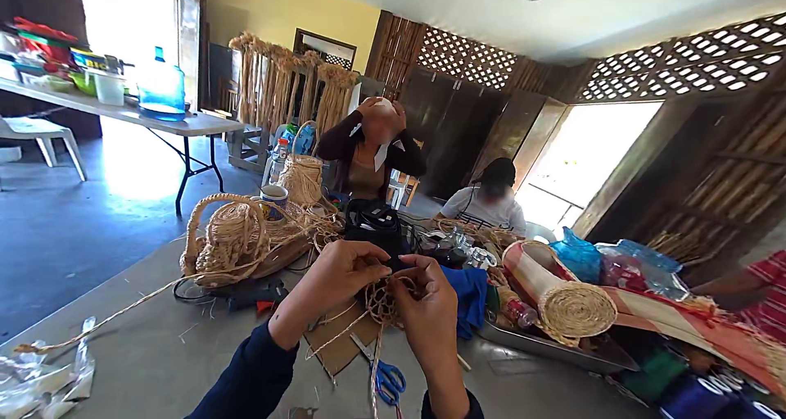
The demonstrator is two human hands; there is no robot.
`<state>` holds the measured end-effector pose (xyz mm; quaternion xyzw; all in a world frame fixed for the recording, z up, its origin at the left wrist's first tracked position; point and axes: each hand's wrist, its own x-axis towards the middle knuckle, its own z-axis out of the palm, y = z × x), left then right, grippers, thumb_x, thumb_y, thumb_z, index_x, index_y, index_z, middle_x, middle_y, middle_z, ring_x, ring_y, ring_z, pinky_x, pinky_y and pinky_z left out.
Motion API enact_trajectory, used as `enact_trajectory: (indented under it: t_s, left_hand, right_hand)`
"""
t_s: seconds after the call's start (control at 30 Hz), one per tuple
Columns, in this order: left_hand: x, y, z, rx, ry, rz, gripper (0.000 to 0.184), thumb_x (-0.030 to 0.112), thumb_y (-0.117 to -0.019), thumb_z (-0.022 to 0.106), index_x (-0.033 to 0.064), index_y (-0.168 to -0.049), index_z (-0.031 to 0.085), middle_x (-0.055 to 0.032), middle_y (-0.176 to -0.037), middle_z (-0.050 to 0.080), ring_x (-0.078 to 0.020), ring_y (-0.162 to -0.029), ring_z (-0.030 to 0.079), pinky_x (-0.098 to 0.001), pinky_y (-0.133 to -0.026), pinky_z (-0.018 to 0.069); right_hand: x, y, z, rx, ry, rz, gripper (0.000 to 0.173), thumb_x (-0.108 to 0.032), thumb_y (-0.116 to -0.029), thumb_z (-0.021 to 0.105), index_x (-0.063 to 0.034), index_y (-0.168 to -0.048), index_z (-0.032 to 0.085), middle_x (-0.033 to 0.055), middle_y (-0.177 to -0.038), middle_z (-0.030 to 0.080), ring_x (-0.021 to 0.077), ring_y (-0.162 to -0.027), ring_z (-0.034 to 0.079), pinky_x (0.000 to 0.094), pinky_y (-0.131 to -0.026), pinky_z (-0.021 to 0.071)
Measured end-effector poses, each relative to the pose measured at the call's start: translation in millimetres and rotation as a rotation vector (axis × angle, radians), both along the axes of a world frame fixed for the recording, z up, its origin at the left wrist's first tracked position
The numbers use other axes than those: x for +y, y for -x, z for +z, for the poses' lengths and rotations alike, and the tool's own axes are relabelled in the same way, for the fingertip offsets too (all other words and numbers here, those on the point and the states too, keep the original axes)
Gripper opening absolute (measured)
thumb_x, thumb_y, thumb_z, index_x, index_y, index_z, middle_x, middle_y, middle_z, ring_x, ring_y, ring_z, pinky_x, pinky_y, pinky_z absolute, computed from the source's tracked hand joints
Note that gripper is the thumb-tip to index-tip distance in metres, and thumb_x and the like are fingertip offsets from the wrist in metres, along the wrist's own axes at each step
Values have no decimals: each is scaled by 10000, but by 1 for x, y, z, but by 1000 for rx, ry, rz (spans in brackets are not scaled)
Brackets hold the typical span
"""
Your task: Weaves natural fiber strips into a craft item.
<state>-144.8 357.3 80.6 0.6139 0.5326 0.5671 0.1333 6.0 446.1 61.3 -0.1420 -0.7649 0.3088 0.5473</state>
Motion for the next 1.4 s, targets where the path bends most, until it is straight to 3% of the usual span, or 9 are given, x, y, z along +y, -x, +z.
enact_trajectory:
  t_s: [0.1,0.23,0.37,0.6,0.9,1.17,1.4]
  left_hand:
    - [3,1,-4,94,-12,28,171,160,-931,740,47,-1059,750,-4,-921,728,-2,-796,667,-175,-766,556]
    - [0,1,-2,136,43,49,91,112,-934,727,56,-997,762,-6,-903,723,-5,-784,657,-178,-764,547]
    - [-5,3,4,164,157,45,94,97,-953,704,50,-1021,750,-12,-879,725,-18,-763,663,-201,-759,556]
    - [-10,-2,7,234,150,93,91,82,-957,682,33,-1000,746,-34,-868,716,-43,-757,653,-225,-752,545]
    - [-10,-17,6,418,55,221,112,15,-951,631,11,-978,740,-116,-901,699,-175,-818,661,-320,-773,542]
    - [-9,-17,5,361,76,252,91,18,-937,654,29,-944,743,-71,-864,705,-114,-761,650,-289,-727,541]
    - [-7,-15,3,280,118,187,82,49,-939,673,56,-1001,726,-21,-886,715,-41,-768,651,-225,-733,544]
  right_hand:
    - [-5,2,-2,-14,-6,17,333,14,-825,702,21,-1151,638,13,-830,723,7,-708,679,163,-636,563]
    - [-7,4,-3,-47,2,43,327,16,-829,703,13,-1150,641,12,-834,725,10,-720,682,161,-650,564]
    - [-5,5,-5,-81,27,80,328,7,-844,708,14,-1163,635,11,-840,720,16,-725,682,165,-655,565]
    - [-5,0,0,-109,101,166,329,25,-862,684,15,-1186,627,23,-876,730,32,-762,691,177,-675,571]
    - [-4,-3,5,-108,189,177,349,26,-860,671,22,-1204,612,22,-863,736,34,-735,690,182,-661,568]
    - [-2,-3,4,-77,214,167,292,51,-869,663,35,-1159,642,59,-906,730,81,-752,709,217,-679,602]
    - [0,-7,8,-87,225,167,271,47,-863,667,31,-1134,653,67,-934,722,87,-735,707,223,-662,608]
